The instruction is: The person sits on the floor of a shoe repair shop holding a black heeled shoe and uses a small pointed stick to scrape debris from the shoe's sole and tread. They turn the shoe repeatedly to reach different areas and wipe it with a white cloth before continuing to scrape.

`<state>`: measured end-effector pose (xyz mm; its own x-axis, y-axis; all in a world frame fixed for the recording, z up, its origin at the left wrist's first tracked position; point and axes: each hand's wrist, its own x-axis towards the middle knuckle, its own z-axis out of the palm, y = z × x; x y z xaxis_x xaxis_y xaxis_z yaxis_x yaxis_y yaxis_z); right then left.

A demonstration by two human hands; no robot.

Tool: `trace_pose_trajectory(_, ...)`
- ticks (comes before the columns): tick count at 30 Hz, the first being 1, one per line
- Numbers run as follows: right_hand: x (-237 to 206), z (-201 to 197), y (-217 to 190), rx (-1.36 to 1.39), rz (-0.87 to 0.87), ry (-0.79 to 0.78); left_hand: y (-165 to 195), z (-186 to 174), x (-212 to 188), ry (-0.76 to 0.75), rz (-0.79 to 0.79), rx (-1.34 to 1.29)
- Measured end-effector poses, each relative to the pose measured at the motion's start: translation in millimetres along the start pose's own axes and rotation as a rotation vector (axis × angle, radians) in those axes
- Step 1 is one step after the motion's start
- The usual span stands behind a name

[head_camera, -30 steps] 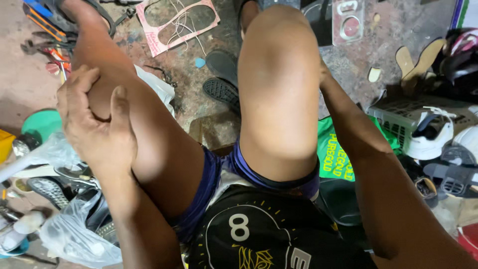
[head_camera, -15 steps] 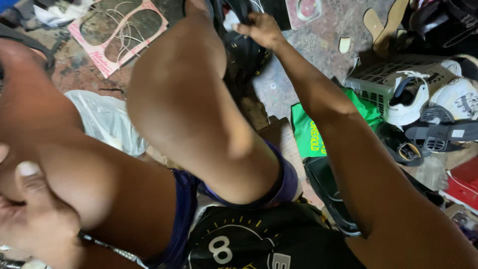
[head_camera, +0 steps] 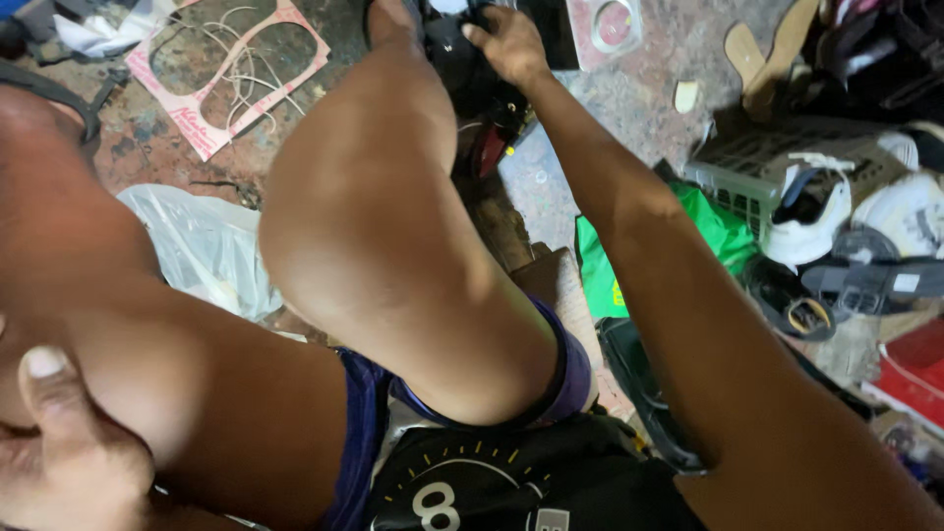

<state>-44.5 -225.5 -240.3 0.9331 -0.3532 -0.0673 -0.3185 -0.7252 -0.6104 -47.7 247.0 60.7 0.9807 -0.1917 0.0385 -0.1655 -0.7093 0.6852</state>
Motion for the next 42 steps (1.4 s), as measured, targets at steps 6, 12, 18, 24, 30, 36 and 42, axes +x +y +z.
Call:
trace_pose_trajectory(6,-41,-9,-22,0.418,0.271,0.070,-3,-1,-1,0.008,0.016,0.001)
trace_pose_trajectory(12,-101,-23,-25,0.349,0.600,-0.074,1,2,3,0.016,0.051,0.004)
trace_pose_trajectory(18,-147,-12,-38,0.032,0.556,-0.310,-12,-1,7,0.046,0.134,-0.013)
trace_pose_trajectory(24,-175,-22,-52,0.053,0.572,-0.360,-23,-8,-8,0.080,0.114,0.023)
trace_pose_trajectory(30,-199,-46,-53,0.113,0.634,-0.349,-19,-11,-11,0.094,0.128,0.086)
trace_pose_trajectory(36,-217,-61,-53,0.198,0.675,-0.323,14,-8,-4,0.202,0.259,0.371)
trace_pose_trajectory(42,-255,-67,-59,0.271,0.721,-0.269,85,10,5,-0.038,0.151,-0.283)
